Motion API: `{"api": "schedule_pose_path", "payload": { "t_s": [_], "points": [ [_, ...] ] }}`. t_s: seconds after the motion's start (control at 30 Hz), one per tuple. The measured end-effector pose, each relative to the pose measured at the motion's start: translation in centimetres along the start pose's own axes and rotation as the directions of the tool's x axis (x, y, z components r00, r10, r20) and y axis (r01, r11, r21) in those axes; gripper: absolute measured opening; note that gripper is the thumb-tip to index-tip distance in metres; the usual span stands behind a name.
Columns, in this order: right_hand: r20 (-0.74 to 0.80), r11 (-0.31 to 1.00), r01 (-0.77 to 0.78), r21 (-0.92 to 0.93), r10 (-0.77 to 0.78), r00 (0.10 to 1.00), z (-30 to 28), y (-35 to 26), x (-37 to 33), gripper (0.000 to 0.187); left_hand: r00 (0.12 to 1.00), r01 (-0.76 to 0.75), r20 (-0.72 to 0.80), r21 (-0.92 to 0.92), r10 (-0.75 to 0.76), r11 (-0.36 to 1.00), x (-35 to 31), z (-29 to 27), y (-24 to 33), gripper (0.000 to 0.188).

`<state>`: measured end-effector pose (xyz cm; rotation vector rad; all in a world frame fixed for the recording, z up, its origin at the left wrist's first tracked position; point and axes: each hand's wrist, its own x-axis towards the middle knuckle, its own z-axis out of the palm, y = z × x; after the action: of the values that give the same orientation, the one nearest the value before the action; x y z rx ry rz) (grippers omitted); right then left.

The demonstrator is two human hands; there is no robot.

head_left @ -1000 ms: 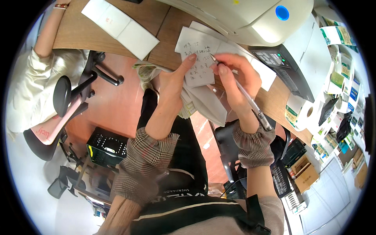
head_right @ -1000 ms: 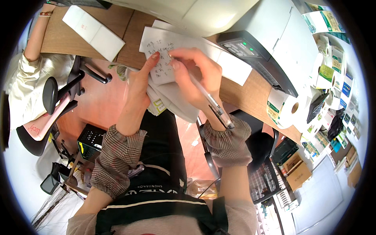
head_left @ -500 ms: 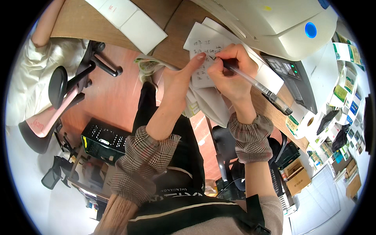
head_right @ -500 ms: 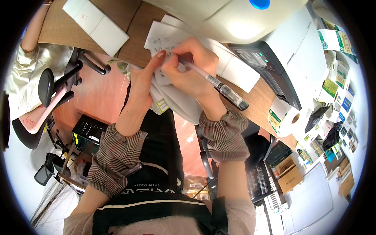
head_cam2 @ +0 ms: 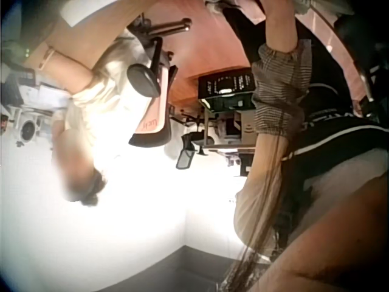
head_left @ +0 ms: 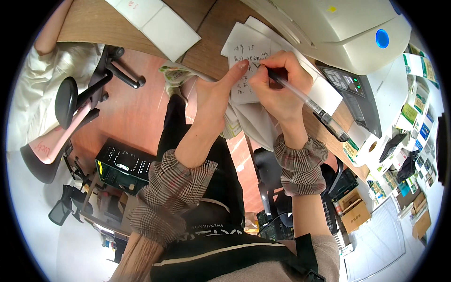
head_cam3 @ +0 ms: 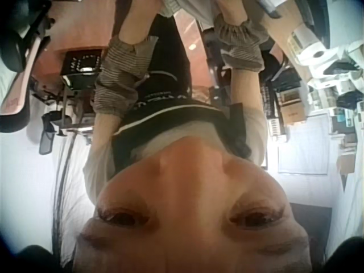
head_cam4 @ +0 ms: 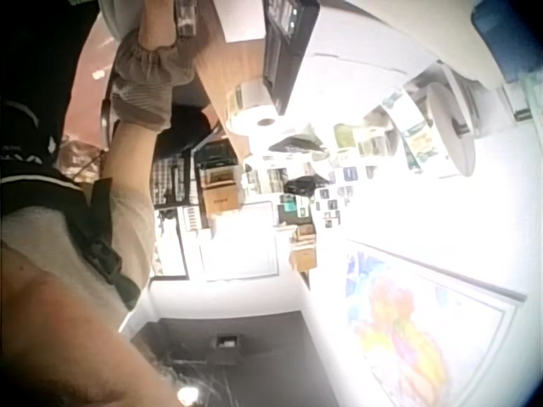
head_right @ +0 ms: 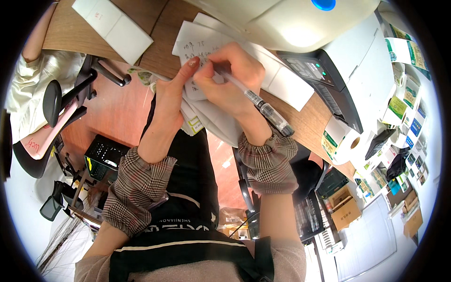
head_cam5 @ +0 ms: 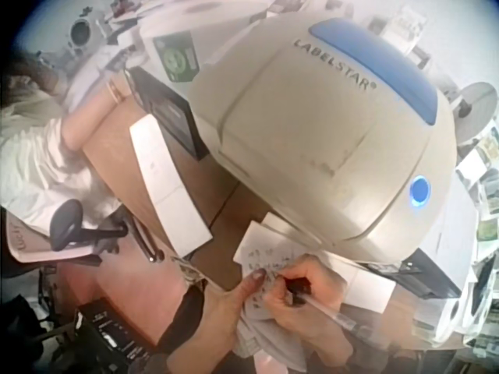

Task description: The person writes on a small piece of paper with a pen, then picks up a roll of labels and a packaged food item. They peel a label from the roll and apply it to the package, smoothing it down with their fingers.

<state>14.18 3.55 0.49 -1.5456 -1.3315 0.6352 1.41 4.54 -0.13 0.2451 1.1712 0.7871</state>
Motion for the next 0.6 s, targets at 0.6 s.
{"api": "schedule_pose_path", "payload": {
  "t_s": [0.6],
  "points": [
    [-0.013,0.998,0.052,-0.021,-0.053,0.999,-0.17,0.24,0.09,0.013,1.000,0.008,0.000,-0.019,-0.008,1.000,-0.05,0.11,-0.16,0.040]
  ]
}}
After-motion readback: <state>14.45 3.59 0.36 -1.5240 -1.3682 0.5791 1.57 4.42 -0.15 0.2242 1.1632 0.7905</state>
